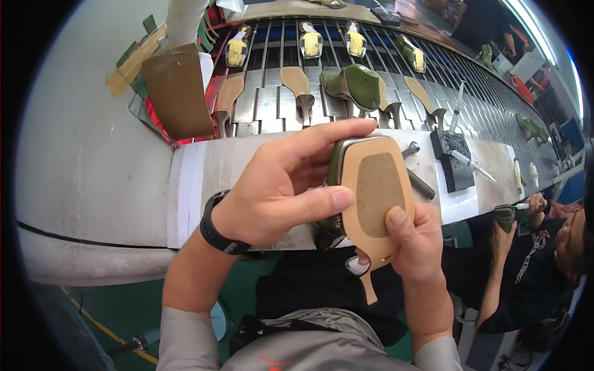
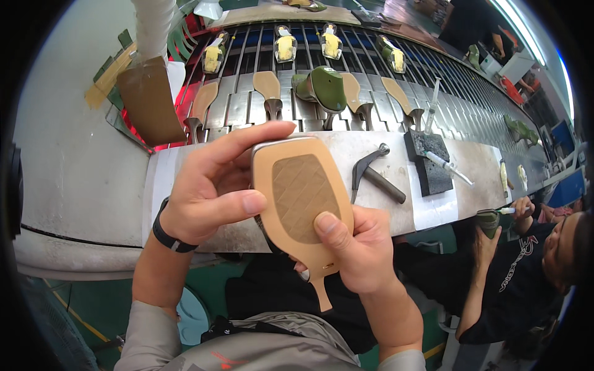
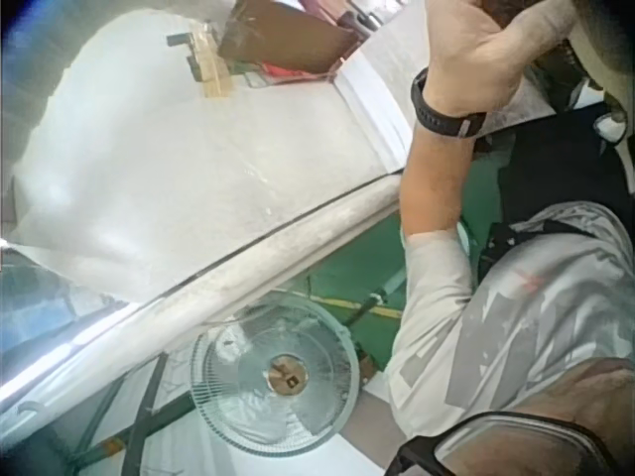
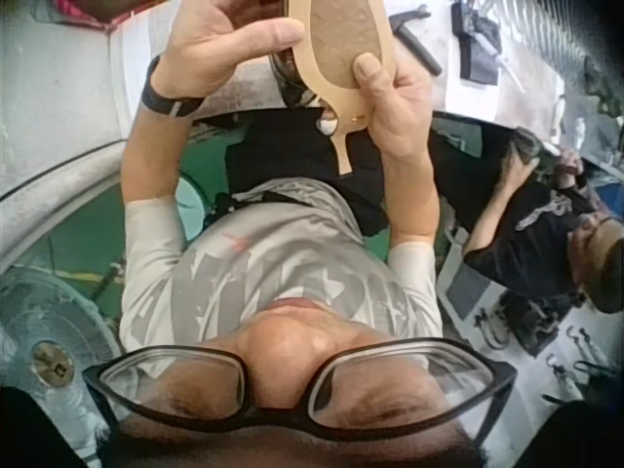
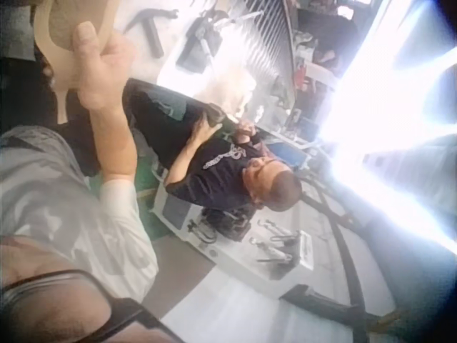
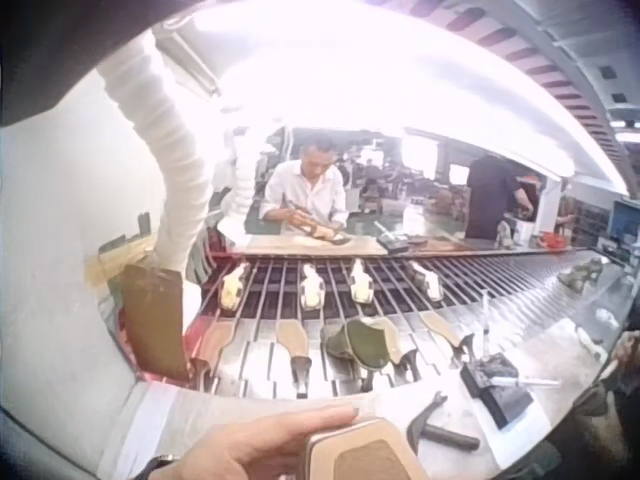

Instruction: The person positions and attaches the outer sole to the bottom of a high-heeled shoe, using a small hammer to tap and secure the edges, and then applies a liquid substance from a syringe along the seam.

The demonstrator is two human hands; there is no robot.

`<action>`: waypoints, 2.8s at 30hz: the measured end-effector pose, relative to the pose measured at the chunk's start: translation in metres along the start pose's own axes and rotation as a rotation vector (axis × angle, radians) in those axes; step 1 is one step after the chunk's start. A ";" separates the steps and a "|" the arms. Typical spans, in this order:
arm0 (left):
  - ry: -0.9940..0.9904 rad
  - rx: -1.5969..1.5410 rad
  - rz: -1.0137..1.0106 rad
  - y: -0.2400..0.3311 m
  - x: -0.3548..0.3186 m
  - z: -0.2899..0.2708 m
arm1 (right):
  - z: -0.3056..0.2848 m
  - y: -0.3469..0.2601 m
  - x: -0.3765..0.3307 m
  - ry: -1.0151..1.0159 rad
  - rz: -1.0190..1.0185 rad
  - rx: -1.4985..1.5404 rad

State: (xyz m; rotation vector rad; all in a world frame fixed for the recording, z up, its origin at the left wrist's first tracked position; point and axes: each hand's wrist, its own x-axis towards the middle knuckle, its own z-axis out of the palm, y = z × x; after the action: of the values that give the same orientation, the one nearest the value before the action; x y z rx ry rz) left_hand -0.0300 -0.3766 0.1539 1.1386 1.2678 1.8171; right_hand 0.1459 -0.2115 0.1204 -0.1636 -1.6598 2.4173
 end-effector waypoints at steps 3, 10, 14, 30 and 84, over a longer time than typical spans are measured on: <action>0.048 0.028 -0.064 0.008 -0.011 0.001 | 0.014 0.006 -0.012 0.029 0.044 -0.038; 0.283 -0.075 -0.056 0.035 -0.056 0.020 | 0.041 0.025 -0.033 -0.033 -0.230 -0.270; 0.455 0.043 -0.165 0.057 -0.067 0.030 | 0.062 0.022 -0.026 -0.128 -0.368 -0.473; 0.522 0.952 0.103 0.047 -0.068 0.010 | 0.073 0.023 -0.005 -0.127 -0.387 -0.539; 0.158 -0.458 0.118 -0.018 -0.024 -0.086 | 0.062 0.046 0.028 -0.037 -0.290 -0.570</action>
State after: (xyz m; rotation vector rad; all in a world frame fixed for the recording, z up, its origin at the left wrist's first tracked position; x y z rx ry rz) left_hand -0.0971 -0.4246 0.1165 0.8409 0.8125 2.1750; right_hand 0.1014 -0.2774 0.1006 0.0393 -2.1740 1.7056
